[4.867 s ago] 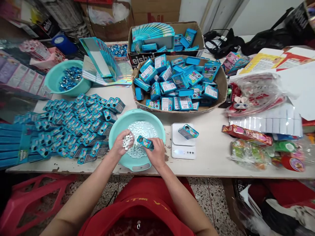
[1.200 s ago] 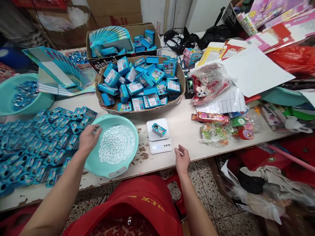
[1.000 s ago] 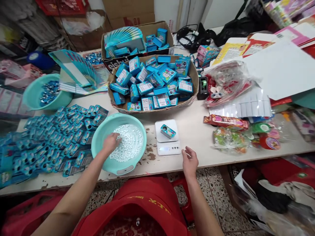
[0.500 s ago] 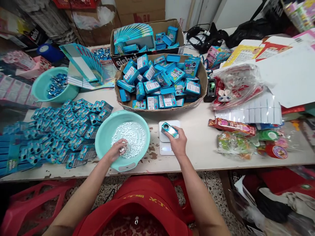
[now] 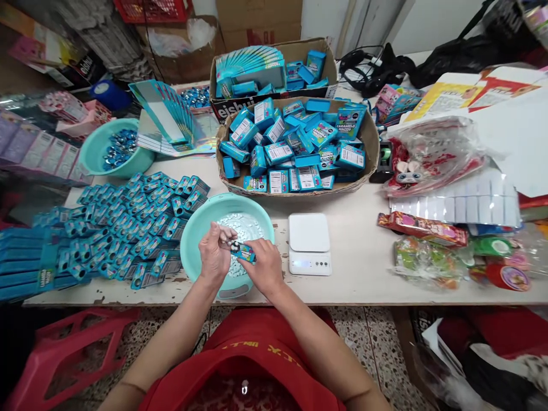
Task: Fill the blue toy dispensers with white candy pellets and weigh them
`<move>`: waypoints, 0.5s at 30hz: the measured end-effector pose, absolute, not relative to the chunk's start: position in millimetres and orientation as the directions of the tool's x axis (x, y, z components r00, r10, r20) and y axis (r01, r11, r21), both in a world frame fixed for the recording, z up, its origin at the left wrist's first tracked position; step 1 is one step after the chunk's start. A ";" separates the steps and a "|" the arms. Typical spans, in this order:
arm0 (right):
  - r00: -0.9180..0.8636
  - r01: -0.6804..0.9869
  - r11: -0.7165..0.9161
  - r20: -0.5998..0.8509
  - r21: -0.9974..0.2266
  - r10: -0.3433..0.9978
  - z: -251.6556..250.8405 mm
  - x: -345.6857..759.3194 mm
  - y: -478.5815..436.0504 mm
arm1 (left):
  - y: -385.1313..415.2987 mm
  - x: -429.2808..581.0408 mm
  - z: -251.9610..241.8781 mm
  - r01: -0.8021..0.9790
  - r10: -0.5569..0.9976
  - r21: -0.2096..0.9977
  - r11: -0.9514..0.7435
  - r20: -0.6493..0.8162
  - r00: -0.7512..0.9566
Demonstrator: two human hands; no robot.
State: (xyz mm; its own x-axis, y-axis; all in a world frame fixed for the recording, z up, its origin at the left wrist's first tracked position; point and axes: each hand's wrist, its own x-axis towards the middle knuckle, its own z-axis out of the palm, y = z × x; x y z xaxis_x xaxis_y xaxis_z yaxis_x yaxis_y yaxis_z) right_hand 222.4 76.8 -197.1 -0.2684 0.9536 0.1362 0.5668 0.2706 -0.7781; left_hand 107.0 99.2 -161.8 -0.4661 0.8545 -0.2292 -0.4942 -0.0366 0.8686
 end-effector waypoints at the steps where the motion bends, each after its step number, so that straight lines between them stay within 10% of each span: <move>1: -0.265 0.562 0.270 0.139 -0.782 0.954 -196.6 221.5 77.5 | 99.7 106.7 -162.9 -0.489 0.850 0.871 -0.049 -0.221 -0.479; 15: -0.182 0.455 0.177 0.104 -0.873 0.978 -190.4 231.5 88.1 | 116.7 103.3 -158.5 -0.540 0.835 0.841 0.042 -0.326 -0.442</move>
